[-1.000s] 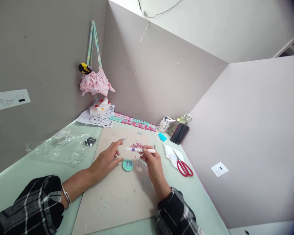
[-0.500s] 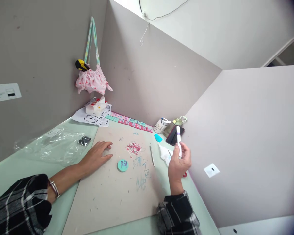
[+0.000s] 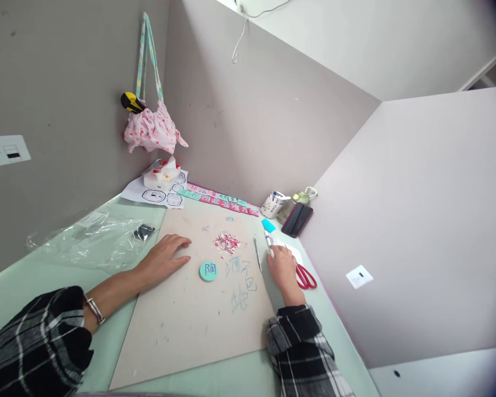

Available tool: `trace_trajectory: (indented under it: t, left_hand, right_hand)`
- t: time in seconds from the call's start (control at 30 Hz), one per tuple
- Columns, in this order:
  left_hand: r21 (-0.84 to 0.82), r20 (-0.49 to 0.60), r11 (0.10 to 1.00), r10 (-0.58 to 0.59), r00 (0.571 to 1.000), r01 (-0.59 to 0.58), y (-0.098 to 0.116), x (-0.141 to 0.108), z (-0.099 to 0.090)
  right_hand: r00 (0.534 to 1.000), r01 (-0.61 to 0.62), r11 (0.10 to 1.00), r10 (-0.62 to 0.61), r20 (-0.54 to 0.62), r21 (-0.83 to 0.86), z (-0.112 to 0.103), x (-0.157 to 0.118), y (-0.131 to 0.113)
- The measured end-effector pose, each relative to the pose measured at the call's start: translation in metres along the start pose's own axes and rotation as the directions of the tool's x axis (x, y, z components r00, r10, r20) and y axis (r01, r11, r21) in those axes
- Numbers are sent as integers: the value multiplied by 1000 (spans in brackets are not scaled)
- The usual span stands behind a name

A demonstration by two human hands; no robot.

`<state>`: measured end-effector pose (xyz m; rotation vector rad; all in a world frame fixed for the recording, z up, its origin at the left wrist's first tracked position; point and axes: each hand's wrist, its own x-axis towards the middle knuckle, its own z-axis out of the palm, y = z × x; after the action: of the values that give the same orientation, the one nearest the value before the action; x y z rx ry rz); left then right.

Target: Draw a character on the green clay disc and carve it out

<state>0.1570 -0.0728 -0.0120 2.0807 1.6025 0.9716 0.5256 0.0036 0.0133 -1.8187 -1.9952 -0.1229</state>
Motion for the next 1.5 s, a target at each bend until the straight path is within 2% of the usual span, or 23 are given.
trace_trajectory:
  t: [0.13,0.23,0.4,0.53,0.6,0.67,0.73,0.8,0.9,1.1,1.5]
  left_hand:
    - [-5,-7,1000,-8,1000,8,1,-1,-2]
    - [-14,-17,1000,12,1000,-13,7,-2,1]
    - [-44,9,992,121,993,-121,30,-4,26]
    - [-59,-28,982,179,983,-181,44,-3,42]
    - [-56,-90,978,193,977,-199,46,-2,37]
    - [-38,-188,974,211,959,-222,50,-2,24]
    - [-7,-300,964,251,920,-265,56,-4,7]
    - [29,-409,950,294,864,-310,65,-7,-9]
    - [67,-489,931,343,802,-358,77,-12,-19]
    - [89,-478,911,393,785,-402,79,-15,-13]
    - [38,-482,913,372,793,-405,76,-14,-12]
  right_hand:
    - [1000,2,997,-1,-14,77,-6,4,-1]
    - [998,51,977,-57,19,209,-7,4,-14]
    - [952,181,883,-268,149,432,0,-13,-57]
    - [920,230,840,-352,171,492,6,-27,-82]
    - [920,237,836,-357,162,495,8,-29,-85]
    - [928,235,838,-344,142,493,9,-29,-85]
    - [937,230,841,-327,122,490,10,-28,-83]
    - [940,231,843,-322,111,486,11,-28,-82]
    - [936,249,842,-336,105,478,11,-30,-83]
    - [922,288,841,-372,104,458,10,-33,-87]
    - [901,327,840,-415,124,433,8,-32,-88]
